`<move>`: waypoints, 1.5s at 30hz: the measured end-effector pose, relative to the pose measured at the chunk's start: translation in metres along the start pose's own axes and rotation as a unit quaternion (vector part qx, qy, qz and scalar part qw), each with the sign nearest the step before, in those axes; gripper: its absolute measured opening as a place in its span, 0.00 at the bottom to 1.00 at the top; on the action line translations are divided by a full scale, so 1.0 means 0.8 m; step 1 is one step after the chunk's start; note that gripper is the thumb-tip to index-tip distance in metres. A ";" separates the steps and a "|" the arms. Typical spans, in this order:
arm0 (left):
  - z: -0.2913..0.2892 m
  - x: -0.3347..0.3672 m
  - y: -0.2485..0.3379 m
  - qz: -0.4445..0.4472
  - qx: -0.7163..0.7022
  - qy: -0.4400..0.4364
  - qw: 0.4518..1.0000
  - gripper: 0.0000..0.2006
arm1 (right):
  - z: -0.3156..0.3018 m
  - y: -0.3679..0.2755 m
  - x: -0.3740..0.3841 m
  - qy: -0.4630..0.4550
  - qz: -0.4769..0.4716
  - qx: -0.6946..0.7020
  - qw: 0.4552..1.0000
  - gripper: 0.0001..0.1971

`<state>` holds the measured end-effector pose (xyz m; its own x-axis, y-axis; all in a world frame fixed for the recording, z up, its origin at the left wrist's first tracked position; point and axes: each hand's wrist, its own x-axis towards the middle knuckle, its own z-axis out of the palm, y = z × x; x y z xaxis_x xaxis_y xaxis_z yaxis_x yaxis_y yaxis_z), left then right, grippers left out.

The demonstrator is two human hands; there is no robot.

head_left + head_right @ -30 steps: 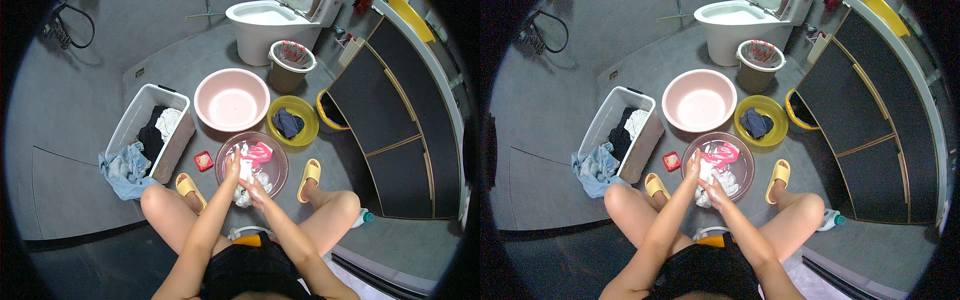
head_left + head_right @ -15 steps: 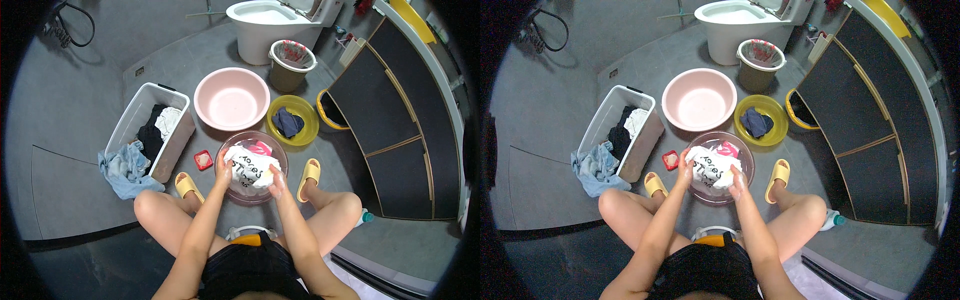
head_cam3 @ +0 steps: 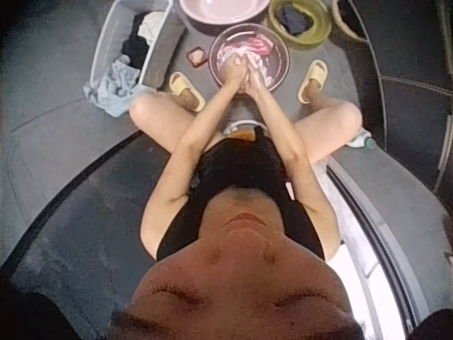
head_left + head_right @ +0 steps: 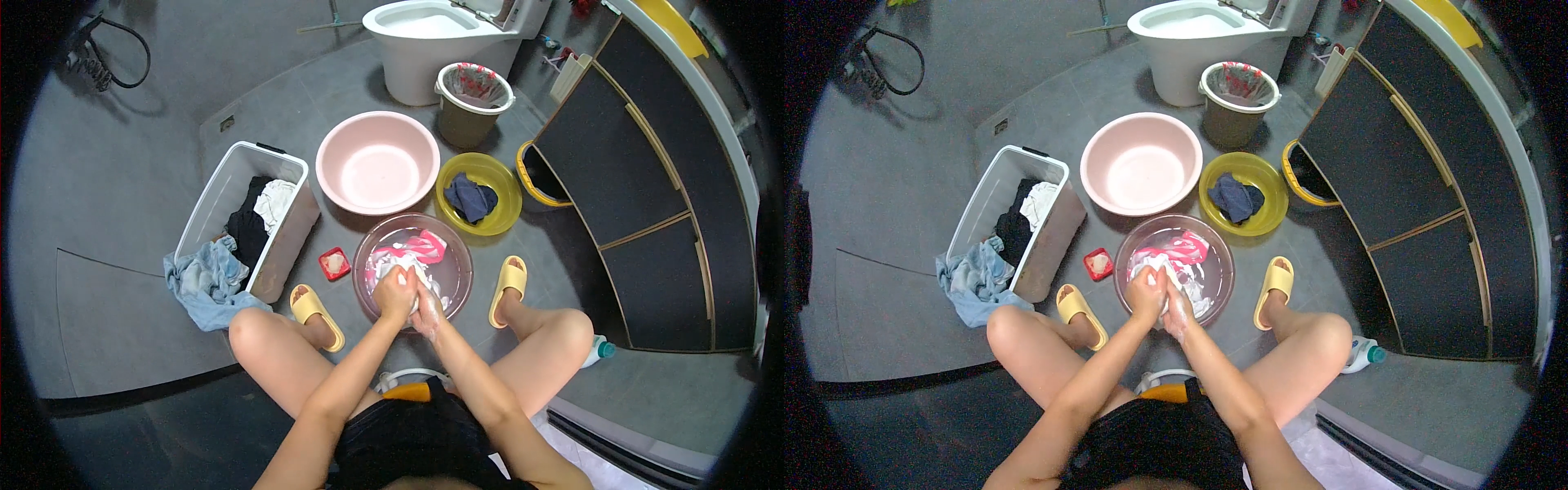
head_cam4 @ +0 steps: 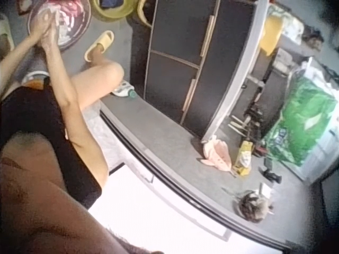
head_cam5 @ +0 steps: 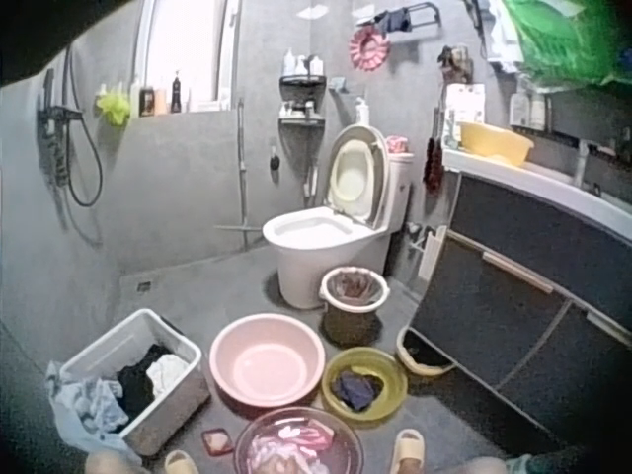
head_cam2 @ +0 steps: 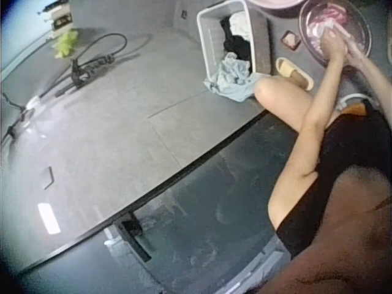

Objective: The person hand-washes laundry by applying soap and scrubbing clothes in a basin, then takes additional clothing from a storage bin and scrubs it in the basin.

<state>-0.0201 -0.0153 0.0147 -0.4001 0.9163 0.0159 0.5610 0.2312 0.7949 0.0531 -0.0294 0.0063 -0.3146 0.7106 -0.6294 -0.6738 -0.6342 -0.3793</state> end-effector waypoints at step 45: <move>0.002 0.031 -0.036 0.045 -0.101 0.030 0.993 0.13 | -0.019 0.004 0.032 -0.037 0.034 0.029 0.998 0.18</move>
<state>-0.0446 0.0015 -0.0086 -0.4012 0.9077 0.1230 0.4418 0.0741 0.8940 0.0529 -0.0179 -0.0217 -0.4079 0.6887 -0.5994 -0.6862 -0.6643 -0.2964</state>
